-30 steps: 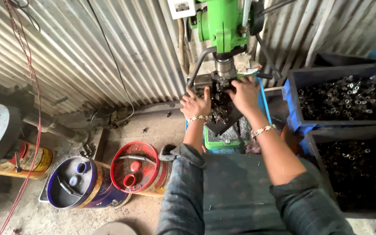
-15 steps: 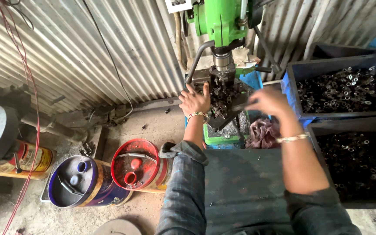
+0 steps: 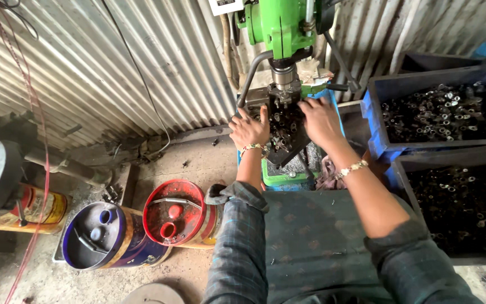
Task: The person sits at a bench drill press and repeatedly places small metal fittings on the work table, operates the drill press handle to machine each part, and drops the finished parts into a blue bin beside the machine. Near the end, another person carries the filled bins away.
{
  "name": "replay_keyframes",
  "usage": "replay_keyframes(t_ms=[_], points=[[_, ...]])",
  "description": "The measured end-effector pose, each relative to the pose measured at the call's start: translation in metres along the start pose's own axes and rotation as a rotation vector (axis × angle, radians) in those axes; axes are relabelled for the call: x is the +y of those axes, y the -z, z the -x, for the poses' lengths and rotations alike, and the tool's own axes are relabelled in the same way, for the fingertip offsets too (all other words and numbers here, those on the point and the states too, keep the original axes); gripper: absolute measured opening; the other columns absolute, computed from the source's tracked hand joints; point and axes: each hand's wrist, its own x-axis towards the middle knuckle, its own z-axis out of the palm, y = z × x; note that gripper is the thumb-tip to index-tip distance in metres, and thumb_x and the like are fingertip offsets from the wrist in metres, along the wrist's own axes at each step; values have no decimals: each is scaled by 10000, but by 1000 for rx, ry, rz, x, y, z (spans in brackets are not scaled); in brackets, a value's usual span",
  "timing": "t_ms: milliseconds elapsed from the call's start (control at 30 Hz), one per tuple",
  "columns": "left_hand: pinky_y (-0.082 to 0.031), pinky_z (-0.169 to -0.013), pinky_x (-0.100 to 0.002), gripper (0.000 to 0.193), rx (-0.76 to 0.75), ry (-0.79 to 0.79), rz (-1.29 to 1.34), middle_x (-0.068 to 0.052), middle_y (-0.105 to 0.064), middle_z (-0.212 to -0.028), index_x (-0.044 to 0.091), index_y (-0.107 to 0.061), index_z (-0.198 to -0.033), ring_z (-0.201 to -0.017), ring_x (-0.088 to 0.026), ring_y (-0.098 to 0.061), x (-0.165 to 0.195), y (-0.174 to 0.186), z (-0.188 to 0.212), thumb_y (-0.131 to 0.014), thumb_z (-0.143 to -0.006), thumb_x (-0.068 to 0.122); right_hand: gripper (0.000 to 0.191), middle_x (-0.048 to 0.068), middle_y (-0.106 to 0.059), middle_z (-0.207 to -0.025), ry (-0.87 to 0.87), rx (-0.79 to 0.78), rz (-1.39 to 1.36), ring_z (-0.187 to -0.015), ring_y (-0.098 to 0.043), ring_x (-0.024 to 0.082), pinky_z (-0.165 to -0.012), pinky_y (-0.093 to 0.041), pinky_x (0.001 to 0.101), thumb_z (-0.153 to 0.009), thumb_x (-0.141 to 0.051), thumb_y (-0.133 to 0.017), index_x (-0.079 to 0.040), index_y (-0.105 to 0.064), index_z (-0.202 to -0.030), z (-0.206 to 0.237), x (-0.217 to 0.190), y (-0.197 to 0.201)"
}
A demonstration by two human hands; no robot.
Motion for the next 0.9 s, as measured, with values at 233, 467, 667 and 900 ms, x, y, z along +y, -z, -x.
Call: replay_keyframes(t_ms=[233, 467, 667, 900], points=[[-501, -971, -498, 977, 2, 4, 9, -208, -570, -1333, 21, -398, -1532, -1259, -380, -527, 1, 3, 0, -307, -926, 781, 266, 102, -682, -1127, -36, -269, 57, -1220, -543, 299, -1022, -460, 463, -940, -73, -529, -70, -717, -1128, -18, -4, 1], [-506, -966, -500, 956, -21, -7, 0, -212, -579, -1305, 18, -404, -1540, -1247, -381, -537, -1, 2, 1, -292, -949, 761, 299, 200, -662, -1179, -39, -53, -273, -1059, -611, 389, -920, -511, 454, -798, 52, -648, 8, -676, -1092, -8, 0, 9], [-509, -953, -503, 939, 17, -18, 5, -218, -588, -1291, 21, -434, -1512, -1229, -394, -543, -2, 2, 2, -302, -948, 759, 325, 108, -742, -1064, -698, -174, -1192, -967, -724, 268, -881, -585, 385, -827, -33, -834, 7, -646, -1089, -6, -12, 3], [-504, -952, -516, 926, 36, -13, 25, -217, -595, -1277, 29, -471, -1468, -1229, -401, -545, -2, 4, 4, -328, -933, 771, 219, 140, -728, -1061, -860, -99, -1695, -957, -730, 265, -882, -647, 367, -894, 17, -754, 45, -664, -1092, -24, -29, -12]])
